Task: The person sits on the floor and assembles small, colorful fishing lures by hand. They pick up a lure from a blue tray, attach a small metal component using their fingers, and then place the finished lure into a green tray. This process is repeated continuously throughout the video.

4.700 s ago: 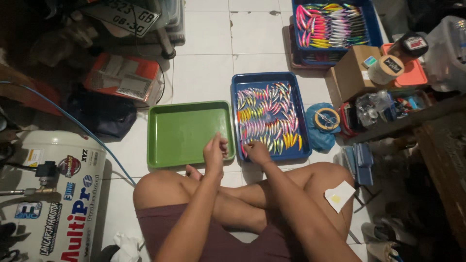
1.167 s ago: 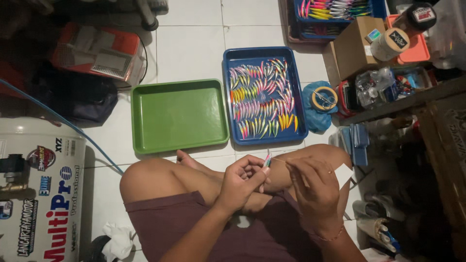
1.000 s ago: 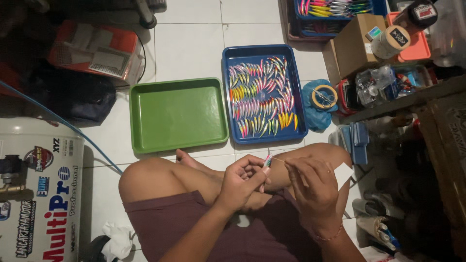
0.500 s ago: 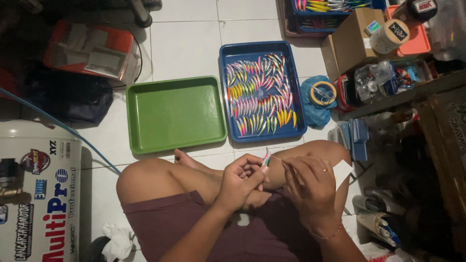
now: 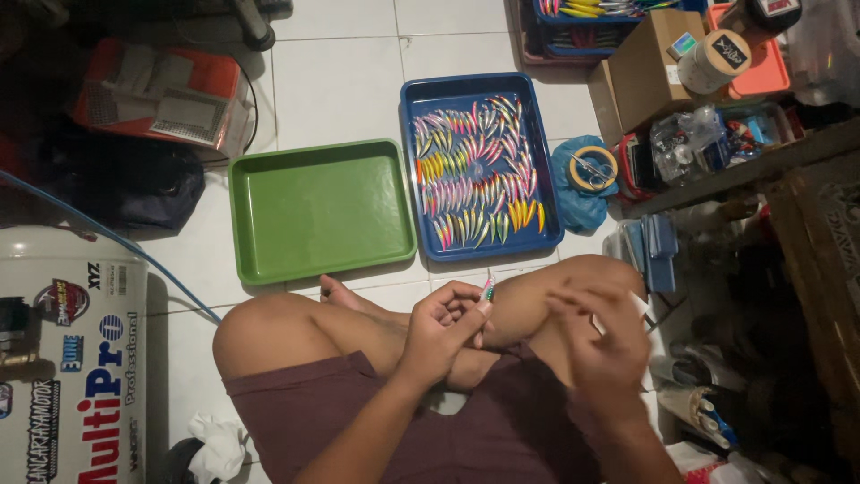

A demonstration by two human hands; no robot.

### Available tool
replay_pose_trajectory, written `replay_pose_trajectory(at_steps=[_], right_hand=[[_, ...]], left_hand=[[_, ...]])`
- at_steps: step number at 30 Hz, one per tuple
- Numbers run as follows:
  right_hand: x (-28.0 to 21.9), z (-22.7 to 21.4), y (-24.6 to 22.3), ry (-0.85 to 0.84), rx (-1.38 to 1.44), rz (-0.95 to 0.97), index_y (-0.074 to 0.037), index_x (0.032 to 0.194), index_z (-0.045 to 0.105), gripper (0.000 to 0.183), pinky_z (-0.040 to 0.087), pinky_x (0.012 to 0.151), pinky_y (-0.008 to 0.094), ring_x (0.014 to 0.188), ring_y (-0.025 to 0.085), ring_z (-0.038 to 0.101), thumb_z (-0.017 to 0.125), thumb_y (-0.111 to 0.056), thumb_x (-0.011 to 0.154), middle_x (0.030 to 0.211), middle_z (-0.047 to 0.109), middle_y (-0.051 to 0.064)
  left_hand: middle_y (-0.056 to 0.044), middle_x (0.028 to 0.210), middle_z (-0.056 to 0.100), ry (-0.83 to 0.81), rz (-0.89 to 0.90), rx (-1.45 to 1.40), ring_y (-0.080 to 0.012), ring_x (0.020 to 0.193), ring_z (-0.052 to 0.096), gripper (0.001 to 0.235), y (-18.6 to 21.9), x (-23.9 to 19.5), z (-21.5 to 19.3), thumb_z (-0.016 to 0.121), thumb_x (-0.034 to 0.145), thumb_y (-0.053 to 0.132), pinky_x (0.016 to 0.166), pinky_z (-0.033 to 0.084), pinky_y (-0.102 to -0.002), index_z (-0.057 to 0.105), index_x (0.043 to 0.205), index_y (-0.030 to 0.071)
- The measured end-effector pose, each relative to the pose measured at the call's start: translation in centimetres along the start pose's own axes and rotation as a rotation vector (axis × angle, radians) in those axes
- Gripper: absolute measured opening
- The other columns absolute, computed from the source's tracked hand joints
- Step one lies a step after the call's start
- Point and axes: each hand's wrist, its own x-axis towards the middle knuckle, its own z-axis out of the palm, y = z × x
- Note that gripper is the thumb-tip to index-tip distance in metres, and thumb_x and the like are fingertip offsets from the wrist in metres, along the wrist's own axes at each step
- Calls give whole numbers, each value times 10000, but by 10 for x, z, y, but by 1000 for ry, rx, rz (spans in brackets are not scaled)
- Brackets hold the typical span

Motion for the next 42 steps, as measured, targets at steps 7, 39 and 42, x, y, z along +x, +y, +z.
replay_pose_trajectory(at_steps=[7,39,42], right_hand=[[-23,-47,76,41,-110,229,-19,1127,784,209,520,949,275,1024,175,682,804,11,921,1095,756,118],[-30,-70,66,-26,-160,196,-22,1042,765,109,510,875,325,897,184,624,736,-99,971,986,676,93],[-25,-44,47,-10,-15,199,-70,983,765,47,462,833,262,872,152,609,748,-52,943,936,706,67]], left_hand=[[-146,816,734,-61,19,-15,-153,618,671,229,-7,11,-4,729,943,160,624,560,-235,708,1103,-3],[-271,1040,776,-53,-218,-188,-249,765,752,427,-19,18,-2,693,912,189,723,658,-343,698,1203,-124],[-229,1009,766,-136,-231,-314,-243,750,744,439,-37,18,-8,708,922,179,698,644,-318,684,1233,-130]])
